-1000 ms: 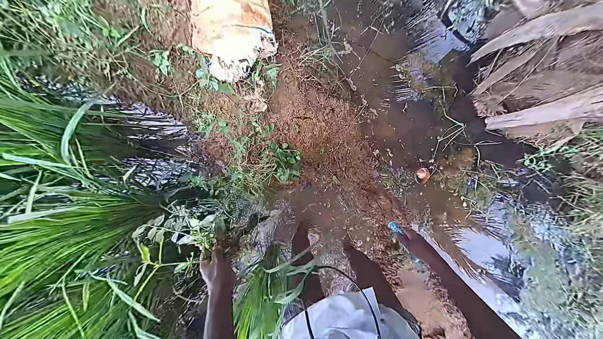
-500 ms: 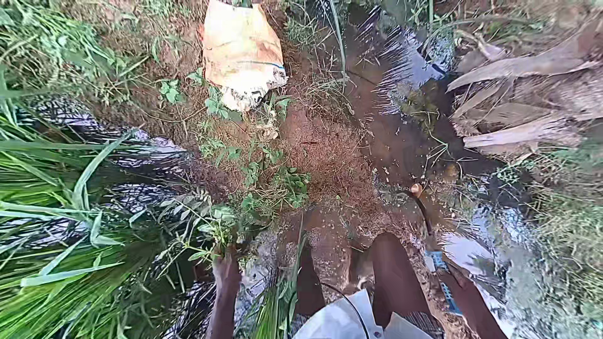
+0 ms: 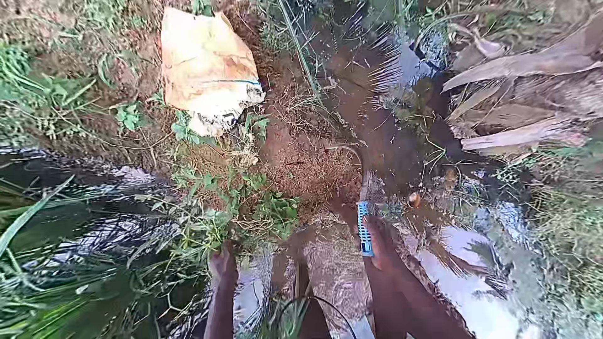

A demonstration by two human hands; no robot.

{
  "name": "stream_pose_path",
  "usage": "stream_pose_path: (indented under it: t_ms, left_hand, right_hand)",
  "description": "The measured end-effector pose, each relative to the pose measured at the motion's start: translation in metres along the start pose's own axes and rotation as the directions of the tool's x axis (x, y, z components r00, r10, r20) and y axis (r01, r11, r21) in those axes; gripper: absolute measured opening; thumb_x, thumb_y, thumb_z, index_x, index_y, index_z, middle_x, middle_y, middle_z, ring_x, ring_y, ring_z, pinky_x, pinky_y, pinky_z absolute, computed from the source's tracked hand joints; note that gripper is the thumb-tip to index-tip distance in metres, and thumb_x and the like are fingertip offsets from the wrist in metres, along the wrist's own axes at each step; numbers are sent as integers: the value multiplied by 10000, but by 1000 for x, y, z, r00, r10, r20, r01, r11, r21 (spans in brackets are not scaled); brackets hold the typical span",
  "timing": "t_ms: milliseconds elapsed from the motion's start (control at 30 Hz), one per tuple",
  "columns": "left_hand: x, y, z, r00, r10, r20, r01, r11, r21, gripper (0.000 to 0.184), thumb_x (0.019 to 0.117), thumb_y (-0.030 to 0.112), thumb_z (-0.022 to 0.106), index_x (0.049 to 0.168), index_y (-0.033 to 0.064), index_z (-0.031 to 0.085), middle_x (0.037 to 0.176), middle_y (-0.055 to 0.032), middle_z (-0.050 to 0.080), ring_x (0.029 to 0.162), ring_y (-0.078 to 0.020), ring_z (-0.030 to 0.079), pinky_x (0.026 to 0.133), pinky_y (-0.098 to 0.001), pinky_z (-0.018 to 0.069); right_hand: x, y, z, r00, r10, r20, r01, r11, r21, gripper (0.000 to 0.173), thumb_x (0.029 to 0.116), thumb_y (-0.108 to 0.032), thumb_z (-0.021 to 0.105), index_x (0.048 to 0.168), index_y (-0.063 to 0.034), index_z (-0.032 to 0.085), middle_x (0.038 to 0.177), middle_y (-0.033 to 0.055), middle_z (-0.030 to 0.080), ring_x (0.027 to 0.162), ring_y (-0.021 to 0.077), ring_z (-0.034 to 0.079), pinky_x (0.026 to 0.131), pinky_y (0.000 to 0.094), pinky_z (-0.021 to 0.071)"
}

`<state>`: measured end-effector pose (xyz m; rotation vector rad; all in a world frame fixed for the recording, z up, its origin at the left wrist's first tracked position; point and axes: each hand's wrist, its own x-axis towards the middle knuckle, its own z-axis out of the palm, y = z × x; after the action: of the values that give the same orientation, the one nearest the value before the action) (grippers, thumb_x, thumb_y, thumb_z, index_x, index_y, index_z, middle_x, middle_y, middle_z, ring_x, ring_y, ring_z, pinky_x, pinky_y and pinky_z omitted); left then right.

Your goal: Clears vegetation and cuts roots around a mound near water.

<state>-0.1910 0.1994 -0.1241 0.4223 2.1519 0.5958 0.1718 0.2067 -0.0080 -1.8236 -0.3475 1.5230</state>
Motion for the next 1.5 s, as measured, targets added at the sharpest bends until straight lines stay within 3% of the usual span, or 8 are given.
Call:
stream_pose_path:
  t_ms: [233, 400, 533, 633, 767, 933, 1233, 1500]
  left_hand:
    - [70, 19, 61, 975, 4, 224, -81, 939, 335, 645, 1050, 282, 567, 1543, -53, 320, 1451, -329, 490, 1341, -435, 506, 1122, -600, 388]
    - [72, 50, 85, 946, 38, 323, -268, 652, 709, 655, 1036, 392, 568, 1502, -46, 428, 1439, -358, 496, 1330, -542, 486, 1081, -706, 369]
    - [66, 87, 109, 877, 329, 350, -481, 611, 629, 498, 1039, 306, 565, 1398, -41, 565, 1397, -357, 528, 1311, -544, 497, 1079, -695, 380]
    - [81, 134, 155, 805, 402, 437, -593, 576, 562, 511, 1046, 307, 559, 1417, -45, 539, 1428, -355, 494, 1340, -540, 462, 1108, -685, 352]
    - [120, 208, 233, 695, 543, 471, -715, 451, 534, 570, 1037, 326, 577, 1459, -44, 477, 1476, -348, 453, 1401, -554, 378, 1133, -724, 277]
    - [155, 299, 319, 607, 605, 515, -770, 288, 569, 654, 982, 325, 616, 1499, -29, 429, 1525, -359, 387, 1458, -566, 271, 1129, -763, 207]
    - [193, 321, 364, 649, 547, 529, -684, 114, 721, 426, 1069, 267, 415, 1322, -40, 570, 1388, -371, 524, 1383, -549, 415, 1108, -769, 210]
    - [200, 329, 354, 684, 530, 501, -686, 235, 688, 471, 1086, 308, 369, 1267, -67, 589, 1350, -375, 548, 1346, -546, 460, 1084, -758, 266]
  right_hand:
    - [80, 26, 5, 985, 173, 29, -175, 981, 79, 317, 1106, -256, 413, 1148, 18, 565, 745, 91, 624, 548, 157, 610, 508, 289, 553]
    - [89, 17, 5, 971, 221, 89, -236, 947, 216, 298, 1100, -229, 380, 1140, 11, 552, 754, 85, 623, 552, 156, 613, 504, 291, 555]
    - [104, 7, 3, 949, 260, 176, -298, 922, 246, 280, 1087, -176, 411, 1250, 8, 545, 905, 114, 683, 636, 171, 661, 551, 306, 582]
    - [148, -2, 24, 945, 291, 146, -318, 923, 216, 311, 1117, -236, 386, 1320, -32, 506, 865, 81, 621, 602, 146, 605, 524, 280, 544]
    - [225, -4, 71, 943, 301, 139, -329, 904, 274, 334, 1121, -322, 377, 1175, -31, 532, 777, 93, 587, 524, 161, 568, 462, 290, 522]
    - [275, 8, 106, 884, 327, 334, -428, 854, 295, 366, 1090, -437, 425, 1268, -142, 549, 836, 69, 598, 575, 152, 568, 490, 290, 508]
    - [275, 32, 133, 810, 334, 482, -543, 738, 401, 327, 1119, -370, 357, 1191, -97, 521, 739, 60, 547, 499, 131, 534, 428, 256, 480]
    - [288, 31, 155, 759, 328, 563, -579, 735, 354, 364, 1102, -434, 390, 1162, -106, 536, 750, 63, 563, 484, 122, 528, 414, 242, 468]
